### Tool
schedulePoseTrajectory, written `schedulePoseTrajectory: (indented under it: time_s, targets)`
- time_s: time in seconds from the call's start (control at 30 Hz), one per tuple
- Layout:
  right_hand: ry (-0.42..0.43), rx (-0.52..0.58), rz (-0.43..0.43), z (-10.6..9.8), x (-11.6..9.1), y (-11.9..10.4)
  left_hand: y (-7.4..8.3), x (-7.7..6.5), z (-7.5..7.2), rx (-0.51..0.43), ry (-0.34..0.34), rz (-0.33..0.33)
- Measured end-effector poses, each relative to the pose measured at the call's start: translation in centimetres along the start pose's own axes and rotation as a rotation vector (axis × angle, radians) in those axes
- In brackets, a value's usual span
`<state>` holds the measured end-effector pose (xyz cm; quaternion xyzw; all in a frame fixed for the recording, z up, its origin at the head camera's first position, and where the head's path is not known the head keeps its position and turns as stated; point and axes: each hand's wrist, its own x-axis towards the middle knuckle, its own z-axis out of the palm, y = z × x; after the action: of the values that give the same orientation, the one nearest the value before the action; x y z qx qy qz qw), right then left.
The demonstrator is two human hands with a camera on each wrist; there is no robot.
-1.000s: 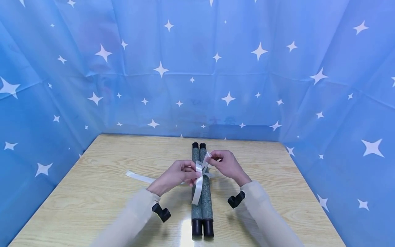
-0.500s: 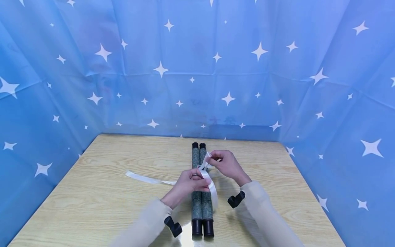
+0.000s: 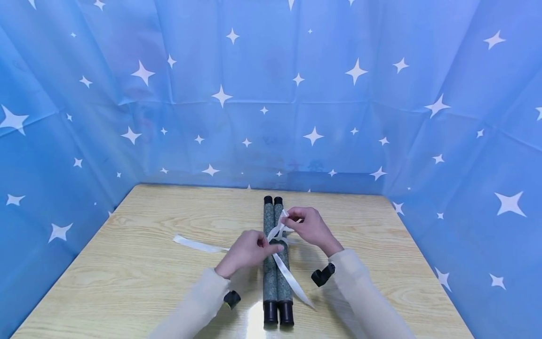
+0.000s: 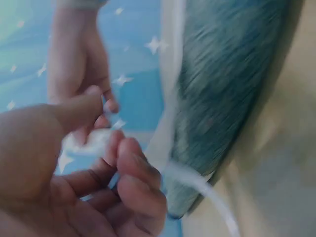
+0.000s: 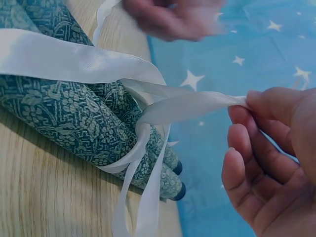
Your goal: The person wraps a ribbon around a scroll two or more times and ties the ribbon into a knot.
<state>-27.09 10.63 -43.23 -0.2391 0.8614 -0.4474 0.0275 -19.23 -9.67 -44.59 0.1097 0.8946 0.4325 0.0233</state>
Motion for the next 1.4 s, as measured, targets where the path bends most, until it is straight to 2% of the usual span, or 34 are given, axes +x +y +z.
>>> schedulePoseTrajectory:
  time_s: [0.1, 0.2, 0.33, 0.47, 0.6, 0.73, 0.87, 1.0, 1.23, 1.4]
  targets:
    - [0.017, -0.003, -0.021, 0.0, -0.1, -0.1, 0.5, 0.9, -1.3, -0.054, 0.045, 0.045]
    - [0.050, -0.009, -0.060, 0.0, -0.1, -0.2, 1.2, 1.9, -1.8, -0.094, 0.096, 0.081]
    - [0.104, -0.040, -0.110, 0.4, -0.1, -0.4, 2.4, 2.9, -1.6, -0.102, 0.138, 0.077]
    - [0.125, -0.062, -0.110, 0.9, -0.2, -0.9, 3.2, 3.5, -1.2, -0.086, 0.197, 0.072]
    - [0.110, -0.068, -0.111, 1.2, -0.2, -1.3, 3.2, 3.8, -1.3, -0.071, 0.233, 0.122]
    - [0.085, -0.049, -0.117, 1.3, -0.3, -1.4, 2.7, 3.9, -1.6, -0.063, 0.198, 0.197]
    - [0.059, -0.018, -0.099, 1.2, -0.3, -1.4, 2.3, 4.1, -2.0, -0.077, 0.123, 0.223]
    - [0.039, 0.005, -0.085, 1.2, -0.3, -1.3, 1.9, 4.2, -2.5, -0.083, 0.069, 0.209]
    - [0.039, 0.034, -0.045, 0.9, -0.9, -1.0, 1.7, 4.1, -3.4, -0.117, 0.025, 0.142]
    - [0.007, -0.019, -0.013, 0.6, -2.2, -0.4, 1.2, 4.1, -3.8, -0.144, 0.017, 0.131]
